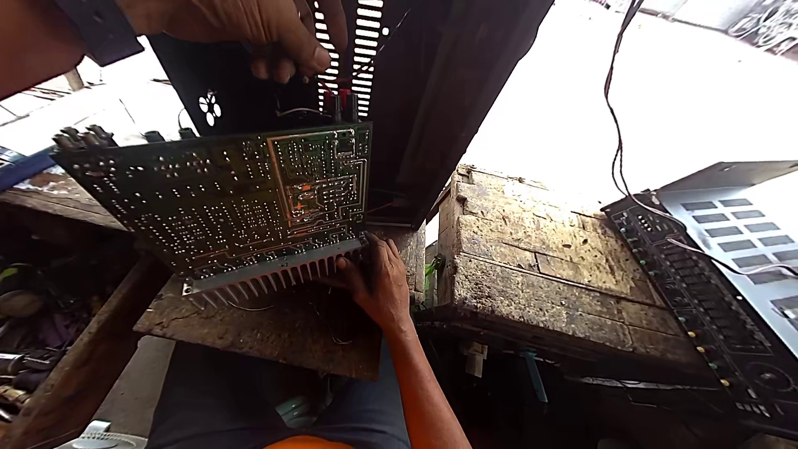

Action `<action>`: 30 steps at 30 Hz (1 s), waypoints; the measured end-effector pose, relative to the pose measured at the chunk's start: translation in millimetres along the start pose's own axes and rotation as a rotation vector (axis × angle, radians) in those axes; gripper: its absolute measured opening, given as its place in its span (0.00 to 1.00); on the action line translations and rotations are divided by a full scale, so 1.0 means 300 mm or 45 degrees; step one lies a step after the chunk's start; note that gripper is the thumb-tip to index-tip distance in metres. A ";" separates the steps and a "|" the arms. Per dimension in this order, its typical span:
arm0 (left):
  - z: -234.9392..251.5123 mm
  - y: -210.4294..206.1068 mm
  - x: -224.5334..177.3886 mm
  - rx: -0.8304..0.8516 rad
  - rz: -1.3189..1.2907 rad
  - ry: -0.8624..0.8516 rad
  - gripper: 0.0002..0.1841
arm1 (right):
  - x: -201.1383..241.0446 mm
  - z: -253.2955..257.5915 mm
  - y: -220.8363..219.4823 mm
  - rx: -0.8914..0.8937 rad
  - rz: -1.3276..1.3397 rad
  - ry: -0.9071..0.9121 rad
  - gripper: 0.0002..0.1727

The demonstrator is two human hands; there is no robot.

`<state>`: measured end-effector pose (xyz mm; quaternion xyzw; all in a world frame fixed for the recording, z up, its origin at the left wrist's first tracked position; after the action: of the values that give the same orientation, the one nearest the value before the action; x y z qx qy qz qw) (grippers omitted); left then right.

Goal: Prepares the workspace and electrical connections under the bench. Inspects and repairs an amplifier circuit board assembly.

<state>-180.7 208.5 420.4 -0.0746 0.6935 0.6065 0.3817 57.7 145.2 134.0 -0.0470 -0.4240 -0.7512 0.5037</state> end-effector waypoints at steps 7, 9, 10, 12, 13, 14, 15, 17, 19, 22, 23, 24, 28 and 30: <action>0.027 -0.071 -0.065 -0.211 0.347 0.054 0.08 | 0.005 -0.003 0.003 -0.037 0.007 0.039 0.36; 0.076 -0.078 -0.038 -0.065 0.459 -0.132 0.08 | 0.006 -0.005 0.005 -0.045 0.018 0.047 0.36; 0.141 -0.052 0.024 0.054 0.502 -0.326 0.08 | 0.006 -0.005 0.005 -0.045 0.024 0.048 0.36; 0.199 -0.035 0.065 0.156 0.517 -0.440 0.08 | 0.005 -0.004 0.005 -0.055 0.033 0.054 0.36; 0.173 -0.049 0.027 0.119 0.532 -0.348 0.08 | 0.006 -0.003 0.006 -0.059 0.030 0.055 0.36; 0.123 -0.078 -0.042 0.047 0.551 -0.161 0.09 | 0.008 -0.003 0.007 -0.060 0.021 0.055 0.36; 0.094 -0.101 -0.088 -0.026 0.598 -0.039 0.10 | 0.009 -0.003 0.008 -0.058 0.010 0.053 0.36; 0.082 -0.115 -0.107 -0.066 0.662 -0.028 0.10 | 0.011 -0.002 0.007 -0.067 -0.003 0.056 0.36; 0.091 -0.116 -0.096 -0.033 0.722 -0.059 0.08 | 0.011 -0.003 0.006 -0.064 -0.005 0.049 0.36; 0.107 -0.118 -0.082 -0.016 0.762 -0.040 0.19 | 0.010 -0.003 0.005 -0.057 0.001 0.044 0.36; 0.111 -0.116 -0.075 -0.041 0.753 -0.050 0.22 | 0.009 -0.002 0.005 -0.057 0.002 0.043 0.36; 0.108 -0.115 -0.078 -0.067 0.728 -0.025 0.24 | 0.008 -0.002 0.005 -0.059 0.000 0.042 0.36; 0.076 -0.117 -0.114 -0.133 0.647 0.100 0.23 | 0.008 -0.003 0.005 -0.047 -0.004 0.040 0.36; -0.002 -0.163 -0.186 -0.226 0.693 0.223 0.17 | 0.009 -0.003 0.006 -0.047 -0.006 0.043 0.36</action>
<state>-114.3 175.6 416.4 0.0288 0.6626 0.7360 0.1358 58.1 142.3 135.6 -0.0427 -0.4017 -0.7607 0.5080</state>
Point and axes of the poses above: each hand's wrist, its own z-axis towards the middle knuckle, its own y-axis out of the back of the hand, x = y × z, the point moved 4 cm from there along z, towards the middle knuckle, and after that the axes turned 1 degree about -y, right-handed, at the moved point
